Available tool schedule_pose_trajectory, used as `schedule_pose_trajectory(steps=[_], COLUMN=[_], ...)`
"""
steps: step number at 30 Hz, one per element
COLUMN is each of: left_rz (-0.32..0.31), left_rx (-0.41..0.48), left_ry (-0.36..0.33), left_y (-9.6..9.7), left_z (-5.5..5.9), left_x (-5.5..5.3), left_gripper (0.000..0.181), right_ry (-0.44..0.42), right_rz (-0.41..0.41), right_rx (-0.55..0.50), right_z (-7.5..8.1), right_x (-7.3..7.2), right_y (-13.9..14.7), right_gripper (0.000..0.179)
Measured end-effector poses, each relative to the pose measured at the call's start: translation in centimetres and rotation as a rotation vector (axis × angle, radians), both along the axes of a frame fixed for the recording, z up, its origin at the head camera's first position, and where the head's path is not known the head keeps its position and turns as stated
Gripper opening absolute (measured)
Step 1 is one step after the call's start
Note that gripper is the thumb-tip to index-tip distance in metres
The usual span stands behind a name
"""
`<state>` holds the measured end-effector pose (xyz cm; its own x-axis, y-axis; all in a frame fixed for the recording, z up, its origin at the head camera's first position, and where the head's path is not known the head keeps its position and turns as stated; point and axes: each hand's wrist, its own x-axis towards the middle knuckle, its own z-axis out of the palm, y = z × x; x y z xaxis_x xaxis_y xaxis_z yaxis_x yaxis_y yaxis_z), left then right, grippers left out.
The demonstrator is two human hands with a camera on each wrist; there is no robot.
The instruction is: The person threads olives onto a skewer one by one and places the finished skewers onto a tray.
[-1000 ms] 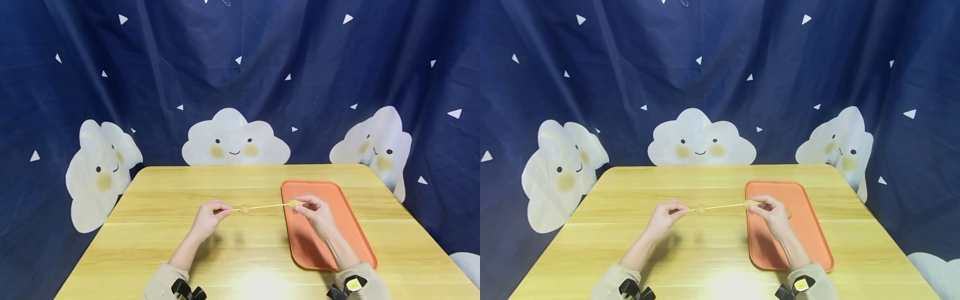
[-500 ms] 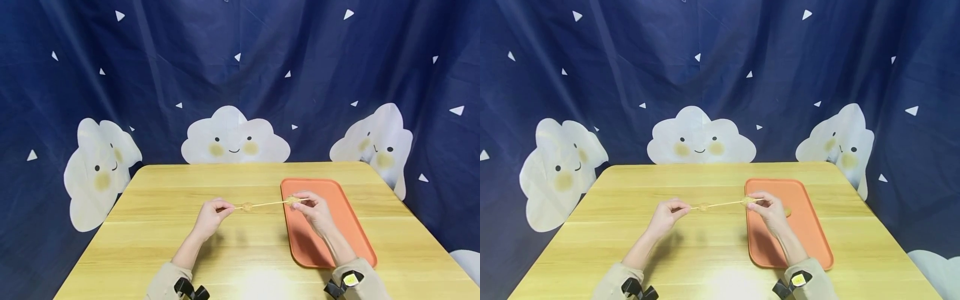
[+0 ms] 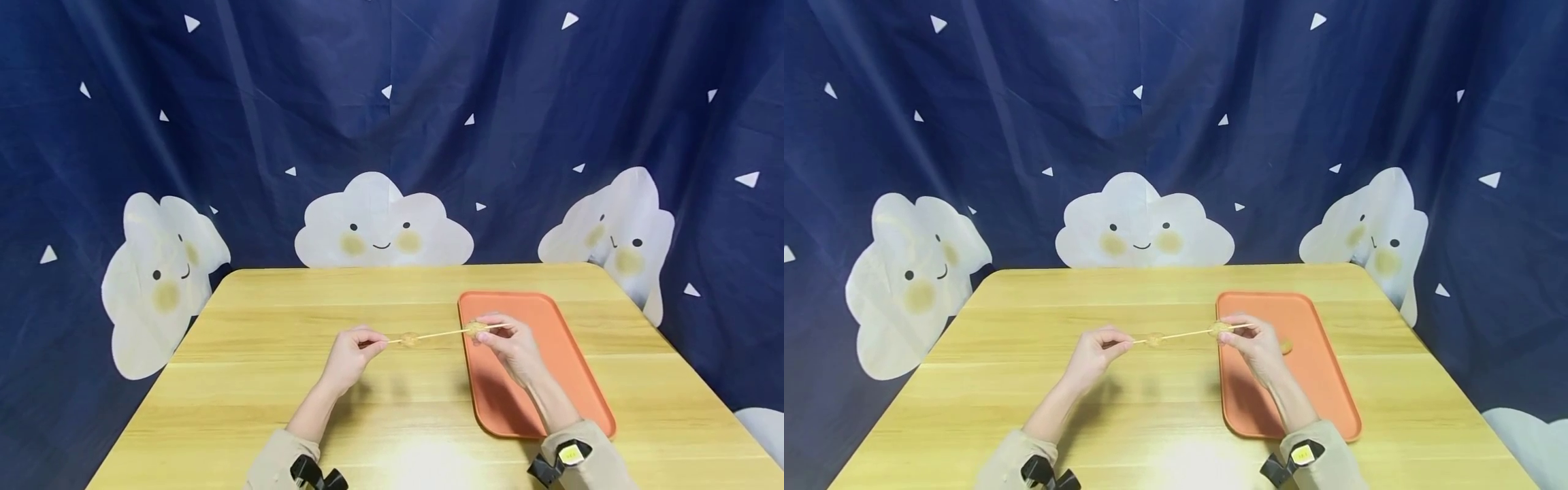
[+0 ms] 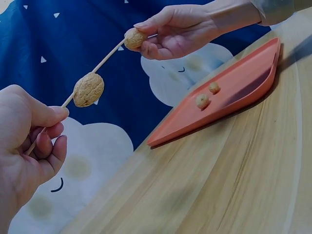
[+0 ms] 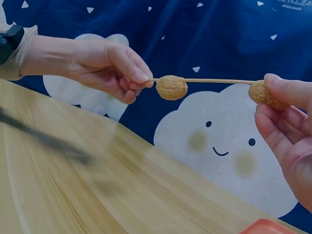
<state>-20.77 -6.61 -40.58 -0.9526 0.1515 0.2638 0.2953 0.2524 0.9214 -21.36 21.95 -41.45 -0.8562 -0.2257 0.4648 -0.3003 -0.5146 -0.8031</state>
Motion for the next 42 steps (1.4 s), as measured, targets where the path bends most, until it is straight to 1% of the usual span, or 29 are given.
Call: schedule_pose_trajectory(steps=[4,8,14,16,19,23,26,28,30,32,37,42], left_rz=[-0.017,-0.024,-0.019,-0.013,-0.014,-0.013,-0.009,-0.009,-0.010,-0.010,0.000,-0.004], left_rx=[0.026,0.038,0.042,0.044,0.040,0.019,0.004,0.005,0.007,0.015,0.030,0.035], left_ry=[0.005,-0.006,-0.067,-0.086,-0.085,-0.071,-0.058,-0.056,-0.052,-0.062,-0.062,-0.042], left_y=[0.2,0.3,0.1,0.0,0.1,0.3,0.4,0.4,0.4,0.4,0.1,0.1], left_z=[-0.3,-0.5,-0.6,-0.4,0.7,2.1,2.4,2.5,2.4,1.6,-0.5,-0.9], left_x=[-0.1,-0.1,-0.2,-0.1,0.6,1.5,1.8,1.9,1.8,1.3,0.1,0.1], left_gripper=[0.005,0.006,0.007,0.008,0.008,0.009,0.009,0.009,0.009,0.009,0.007,0.006], right_ry=[-0.007,-0.012,0.001,-0.002,-0.013,-0.031,-0.030,-0.024,-0.016,-0.012,-0.031,-0.044], right_rz=[0.019,0.013,0.035,0.044,0.045,0.031,0.021,0.016,0.017,0.018,0.022,0.023], right_rx=[0.007,0.016,0.014,0.004,-0.005,0.015,0.024,0.030,0.033,0.038,0.037,0.037], right_z=[0.1,0.0,-0.5,-0.7,-0.9,-1.0,-1.1,-1.2,-1.2,-1.3,-1.6,-1.8], right_x=[-0.1,-0.3,-0.6,-0.7,-0.8,-0.8,-0.8,-0.8,-0.9,-1.0,-1.0,-1.0], right_y=[-0.1,-0.2,-0.8,-1.1,-1.4,-1.6,-1.7,-1.8,-1.9,-1.9,-2.3,-2.6], right_gripper=[0.036,0.036,0.036,0.036,0.035,0.035,0.034,0.033,0.033,0.033,0.034,0.034])
